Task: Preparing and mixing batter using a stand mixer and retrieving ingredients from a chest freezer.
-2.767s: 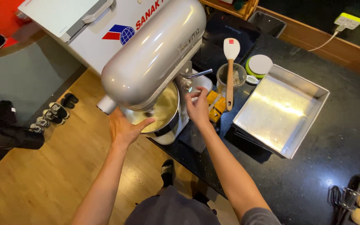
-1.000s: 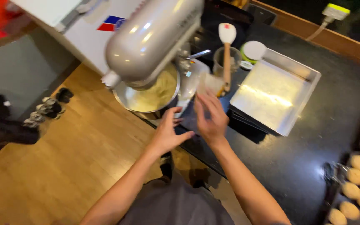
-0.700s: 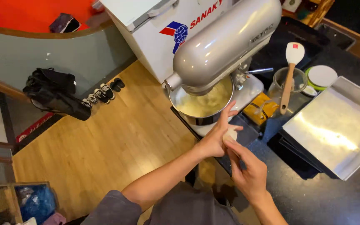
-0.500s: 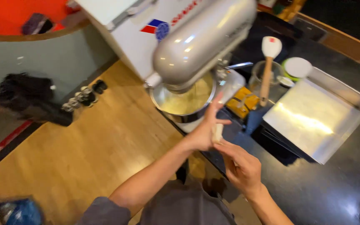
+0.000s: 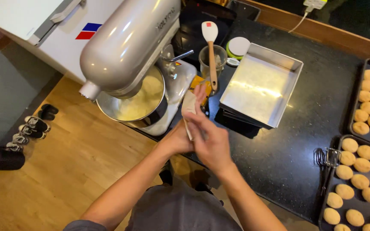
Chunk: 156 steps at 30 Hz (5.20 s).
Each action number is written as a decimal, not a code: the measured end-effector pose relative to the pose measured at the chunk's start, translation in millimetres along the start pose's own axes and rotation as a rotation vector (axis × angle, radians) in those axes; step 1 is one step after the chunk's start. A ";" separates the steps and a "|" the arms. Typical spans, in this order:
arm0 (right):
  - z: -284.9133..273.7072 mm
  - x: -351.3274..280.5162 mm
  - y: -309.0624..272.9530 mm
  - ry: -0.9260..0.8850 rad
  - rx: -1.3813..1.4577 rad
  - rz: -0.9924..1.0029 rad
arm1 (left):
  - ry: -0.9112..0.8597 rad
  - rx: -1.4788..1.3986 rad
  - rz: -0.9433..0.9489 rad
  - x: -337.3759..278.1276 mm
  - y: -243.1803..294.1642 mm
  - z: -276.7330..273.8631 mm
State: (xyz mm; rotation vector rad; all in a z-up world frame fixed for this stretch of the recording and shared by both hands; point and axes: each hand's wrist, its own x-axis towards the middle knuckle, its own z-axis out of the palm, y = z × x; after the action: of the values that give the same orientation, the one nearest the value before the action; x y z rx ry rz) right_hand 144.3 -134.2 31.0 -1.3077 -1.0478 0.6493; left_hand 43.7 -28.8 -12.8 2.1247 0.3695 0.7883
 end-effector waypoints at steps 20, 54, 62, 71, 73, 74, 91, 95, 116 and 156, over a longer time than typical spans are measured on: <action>-42.8 1.9 20.0 0.165 -0.012 -0.124 | -0.001 -1.692 -0.395 26.1 19.8 10.3; -164.8 -90.8 98.3 0.324 0.111 0.085 | 0.451 -1.116 -1.062 13.5 -66.1 122.9; -303.8 -163.8 243.1 0.706 -1.391 0.374 | 0.716 -1.232 -1.287 -98.5 -147.6 100.7; -328.7 -145.4 315.2 0.656 -1.197 0.612 | 0.748 -1.217 -1.331 -126.3 -151.3 110.8; -304.4 -114.2 266.7 0.695 -0.979 0.514 | 0.730 -1.204 -1.326 -121.7 -148.3 108.0; -291.3 -99.3 242.7 0.728 -0.758 0.428 | 0.703 -1.186 -1.328 -120.5 -146.5 106.1; -242.1 85.1 231.4 0.350 -1.264 0.336 | 0.208 -0.447 -1.207 -6.0 -144.9 135.4; -254.6 73.3 226.8 0.270 -1.066 0.418 | 0.229 -0.070 -0.991 2.4 -203.9 174.1; -332.4 -77.2 164.4 0.590 -0.933 0.434 | -0.493 0.202 -0.725 37.5 -62.1 237.7; -201.6 279.5 242.5 -0.404 -1.194 0.266 | 0.357 -0.560 -1.242 -58.3 -73.9 75.0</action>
State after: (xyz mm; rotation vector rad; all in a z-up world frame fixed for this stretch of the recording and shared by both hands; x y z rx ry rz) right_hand 482.8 65.0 -121.7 -2.4368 -1.7216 0.4733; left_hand 48.6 -57.3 -129.7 0.9018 1.3003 0.4048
